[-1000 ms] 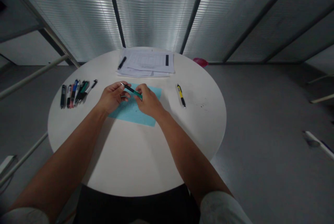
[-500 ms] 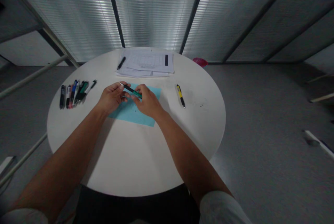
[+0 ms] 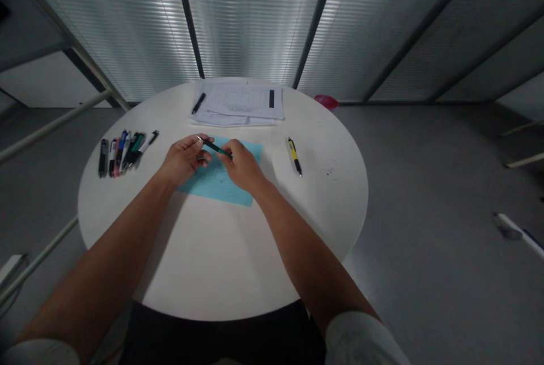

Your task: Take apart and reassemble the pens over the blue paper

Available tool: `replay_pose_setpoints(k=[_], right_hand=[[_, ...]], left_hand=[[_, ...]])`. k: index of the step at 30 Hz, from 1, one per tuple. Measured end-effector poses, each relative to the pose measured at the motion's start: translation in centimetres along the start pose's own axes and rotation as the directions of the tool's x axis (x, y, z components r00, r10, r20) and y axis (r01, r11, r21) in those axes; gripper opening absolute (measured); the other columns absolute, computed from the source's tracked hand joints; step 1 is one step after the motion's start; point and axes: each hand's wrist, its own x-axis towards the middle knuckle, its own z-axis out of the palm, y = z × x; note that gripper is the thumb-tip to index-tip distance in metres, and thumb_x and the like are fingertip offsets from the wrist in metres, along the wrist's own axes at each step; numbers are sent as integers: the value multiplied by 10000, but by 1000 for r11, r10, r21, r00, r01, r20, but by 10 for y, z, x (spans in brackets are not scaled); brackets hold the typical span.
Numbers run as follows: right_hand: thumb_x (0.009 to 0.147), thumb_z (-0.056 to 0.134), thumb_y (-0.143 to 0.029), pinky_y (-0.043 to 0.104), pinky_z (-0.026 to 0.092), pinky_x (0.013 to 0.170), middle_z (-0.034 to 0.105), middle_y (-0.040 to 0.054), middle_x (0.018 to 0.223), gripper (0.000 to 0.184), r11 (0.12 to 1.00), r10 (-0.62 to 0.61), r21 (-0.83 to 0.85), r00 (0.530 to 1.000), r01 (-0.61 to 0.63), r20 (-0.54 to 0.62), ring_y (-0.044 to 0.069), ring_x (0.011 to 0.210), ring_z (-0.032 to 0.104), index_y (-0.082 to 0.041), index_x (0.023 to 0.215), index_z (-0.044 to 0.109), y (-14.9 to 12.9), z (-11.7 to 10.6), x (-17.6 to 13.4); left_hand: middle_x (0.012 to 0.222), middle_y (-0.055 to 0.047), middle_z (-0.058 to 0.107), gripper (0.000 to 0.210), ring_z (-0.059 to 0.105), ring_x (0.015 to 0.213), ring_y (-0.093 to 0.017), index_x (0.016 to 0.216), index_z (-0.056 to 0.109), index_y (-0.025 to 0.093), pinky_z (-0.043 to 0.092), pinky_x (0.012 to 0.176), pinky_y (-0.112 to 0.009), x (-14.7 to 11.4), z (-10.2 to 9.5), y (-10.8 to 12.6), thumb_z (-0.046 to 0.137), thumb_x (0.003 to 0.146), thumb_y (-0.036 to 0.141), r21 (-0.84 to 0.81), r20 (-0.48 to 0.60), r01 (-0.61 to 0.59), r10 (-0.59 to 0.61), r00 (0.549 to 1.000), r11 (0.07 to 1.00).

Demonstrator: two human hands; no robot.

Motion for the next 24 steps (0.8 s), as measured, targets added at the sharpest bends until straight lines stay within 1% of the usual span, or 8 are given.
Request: replay_pose_setpoints(k=[4,7,9,11,13,15,19,24], right_hand=[[1008,267,-441,288,413,715,622,11,735,401,998,61,-34,993,-58,97,162,707,579,-220,839,555,-1,-2,0],[952,429,-464,283,425,733,641,23,848,284,997,72,-4,997,-72,33,167,791,591,-214,944,564,-2,-2,1],[900,531,-458,283,432,759,643,34,933,268,998,63,7,998,-63,-29,172,861,593,-210,999,555,-1,0,1],[921,498,-447,284,429,753,645,25,905,246,998,63,0,998,-63,-25,169,840,591,-212,959,564,1,1,1],[971,396,-438,285,423,726,643,9,822,294,998,60,-2,998,-60,31,162,773,589,-218,906,579,2,2,0],[988,350,-437,286,423,711,644,4,794,329,998,56,8,996,-56,67,159,735,591,-224,920,593,2,2,0],[910,529,-411,300,454,743,669,20,953,235,996,91,22,996,-90,-19,176,821,621,-243,1070,570,5,6,0],[900,533,-300,326,474,830,678,25,995,134,999,50,9,995,-50,-88,194,943,630,-245,1015,575,9,8,1]], left_hand=[[1063,-102,697,331,627,573,-94,970,676,156,485,478,-219,0,1,-1,784,721,346,17,14,16,-16,1000,1000],[1023,-96,704,325,633,576,-101,959,678,152,487,480,-218,1,1,0,790,714,335,8,5,15,-15,1000,1000],[1048,-94,698,319,634,575,-97,955,682,152,483,473,-213,1,1,0,792,711,324,1,-11,6,-6,1000,1000],[1084,-96,688,316,635,578,-91,958,686,150,479,466,-206,1,0,0,789,713,321,7,-23,-1,1,1000,1000],[1102,-100,684,321,635,582,-86,965,688,149,474,463,-200,2,-2,0,787,715,326,18,-24,-3,3,1000,1000],[1104,-98,682,328,635,582,-86,965,687,150,473,462,-201,2,-3,0,787,714,336,23,-24,-5,6,1000,1000],[1093,-77,679,325,623,568,-80,947,685,161,468,452,-202,2,-3,1,795,700,340,9,-67,-15,16,998,1000],[951,-51,687,332,610,552,-84,943,693,162,460,449,-204,3,-1,2,798,694,355,5,-127,12,-11,992,1000]])
